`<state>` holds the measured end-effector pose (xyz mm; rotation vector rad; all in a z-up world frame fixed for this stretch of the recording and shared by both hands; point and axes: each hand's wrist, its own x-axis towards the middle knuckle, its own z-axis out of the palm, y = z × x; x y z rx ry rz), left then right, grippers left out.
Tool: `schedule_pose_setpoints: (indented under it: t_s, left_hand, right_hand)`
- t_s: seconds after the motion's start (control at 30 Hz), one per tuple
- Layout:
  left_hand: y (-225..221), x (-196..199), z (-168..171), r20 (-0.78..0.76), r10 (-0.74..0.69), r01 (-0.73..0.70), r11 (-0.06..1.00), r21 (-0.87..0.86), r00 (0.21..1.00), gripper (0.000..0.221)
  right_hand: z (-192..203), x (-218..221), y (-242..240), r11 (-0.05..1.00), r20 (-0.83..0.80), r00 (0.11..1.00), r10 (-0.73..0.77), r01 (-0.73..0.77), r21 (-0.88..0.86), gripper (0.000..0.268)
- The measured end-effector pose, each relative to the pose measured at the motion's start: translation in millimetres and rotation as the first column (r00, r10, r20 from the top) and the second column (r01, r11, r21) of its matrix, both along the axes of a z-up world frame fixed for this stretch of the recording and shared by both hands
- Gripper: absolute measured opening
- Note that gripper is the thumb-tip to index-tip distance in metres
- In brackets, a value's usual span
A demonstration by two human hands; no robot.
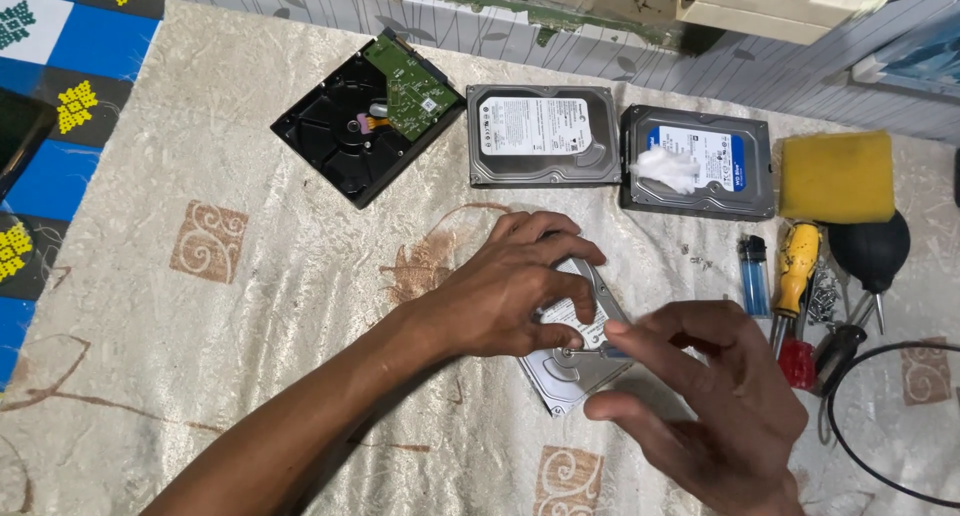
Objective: Disassembling a hard drive by removing the top cover and cleaning the internal platters with a sponge.
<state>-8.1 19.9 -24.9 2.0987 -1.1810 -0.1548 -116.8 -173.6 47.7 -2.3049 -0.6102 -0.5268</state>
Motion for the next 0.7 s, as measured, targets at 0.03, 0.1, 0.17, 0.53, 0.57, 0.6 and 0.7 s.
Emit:
schedule_pose_setpoints:
  t_s: [0.03,0.1,0.17,0.53,0.57,0.6,0.7]
  left_hand:
    - [0,0,-1,-0.001,0.000,0.000,1.000,0.000,1.000,0.025]
    - [0,0,-2,-0.008,-0.006,0.006,1.000,-0.007,1.000,0.025]
    - [0,0,0,-0.012,-0.006,0.006,1.000,0.005,1.000,0.025]
    - [0,1,1,-0.013,-0.003,0.003,0.999,0.033,1.000,0.026]
    - [0,1,1,-0.020,-0.005,0.005,1.000,0.027,1.000,0.025]
    - [1,1,1,-0.025,-0.006,0.007,1.000,0.022,1.000,0.025]
    - [0,2,2,-0.020,-0.004,0.005,0.999,0.033,1.000,0.028]
  right_hand:
    - [0,0,-3,1.000,-0.001,1.000,0.000,0.000,0.000,0.054]
    - [0,2,-10,0.981,0.053,0.998,-0.015,0.024,-0.190,0.048]
    - [7,7,2,0.993,0.065,0.998,-0.006,0.014,-0.114,0.031]
    - [6,6,1,0.998,0.022,1.000,-0.016,0.017,-0.054,0.047]
    - [4,8,0,0.998,0.063,0.998,0.004,0.001,-0.066,0.036]
    - [2,11,-2,0.997,0.103,0.994,0.024,-0.016,-0.078,0.025]
    - [13,2,14,0.975,-0.226,0.974,-0.027,0.076,0.210,0.034]
